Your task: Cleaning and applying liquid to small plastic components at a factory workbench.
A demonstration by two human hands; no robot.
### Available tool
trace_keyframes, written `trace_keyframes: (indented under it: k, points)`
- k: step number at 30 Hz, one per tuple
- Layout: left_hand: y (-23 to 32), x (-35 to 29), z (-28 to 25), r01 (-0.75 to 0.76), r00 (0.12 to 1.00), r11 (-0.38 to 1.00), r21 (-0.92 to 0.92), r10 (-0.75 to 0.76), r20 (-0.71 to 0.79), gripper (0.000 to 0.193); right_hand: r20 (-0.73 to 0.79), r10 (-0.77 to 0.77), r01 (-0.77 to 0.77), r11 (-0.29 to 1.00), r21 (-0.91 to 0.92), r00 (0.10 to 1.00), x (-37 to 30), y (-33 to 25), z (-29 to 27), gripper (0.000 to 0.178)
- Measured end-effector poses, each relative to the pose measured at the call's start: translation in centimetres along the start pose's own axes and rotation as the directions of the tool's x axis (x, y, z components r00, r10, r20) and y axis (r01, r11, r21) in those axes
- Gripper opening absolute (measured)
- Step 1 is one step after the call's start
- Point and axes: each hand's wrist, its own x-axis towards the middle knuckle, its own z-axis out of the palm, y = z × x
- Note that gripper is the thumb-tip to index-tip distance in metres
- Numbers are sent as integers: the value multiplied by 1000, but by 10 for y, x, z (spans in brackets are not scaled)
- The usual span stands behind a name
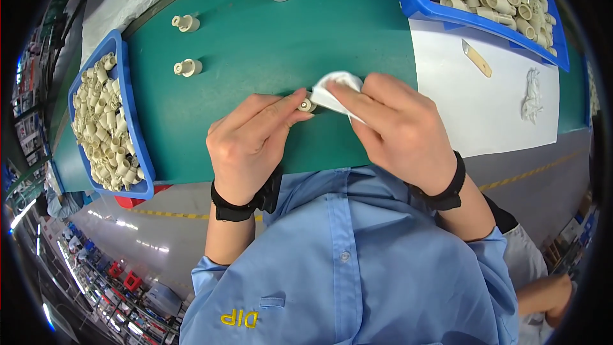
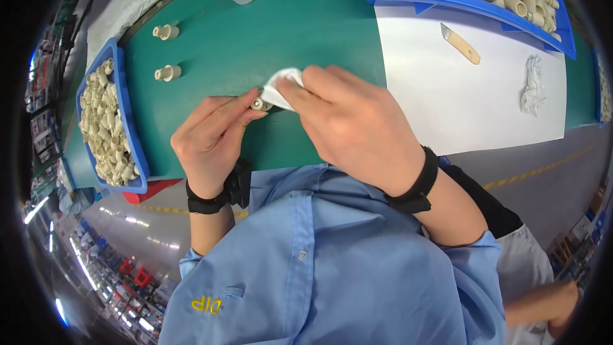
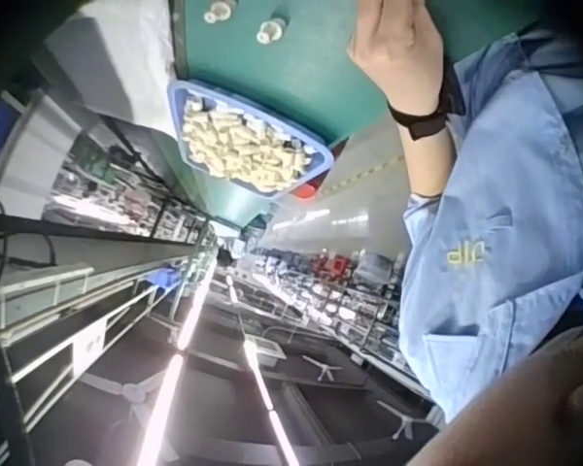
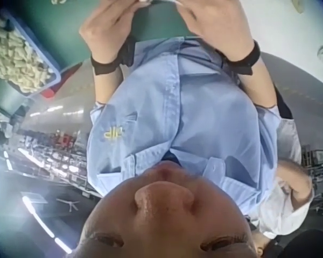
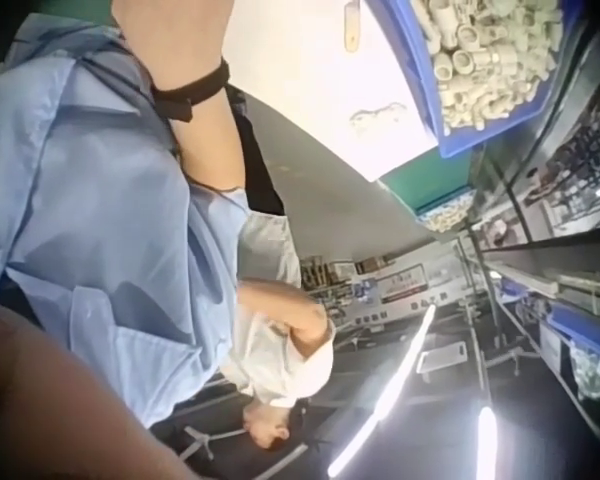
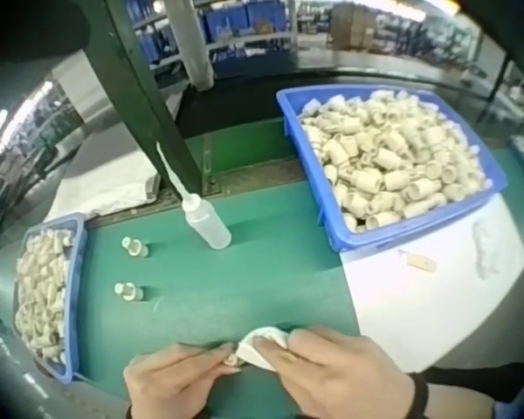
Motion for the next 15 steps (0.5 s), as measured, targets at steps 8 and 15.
trace_keyframes:
  k: [8, 15]
  points:
    - [1, -2, 0, 18, 1000, 999, -31, -18, 19, 28, 69, -9, 1, 994, 109, 998, -2, 9, -20, 33]
    - [4, -1, 0, 26, 999, 1000, -13, -25, 35, 27, -208, 144, -123, 986, 108, 967, 13, 9, -2, 31]
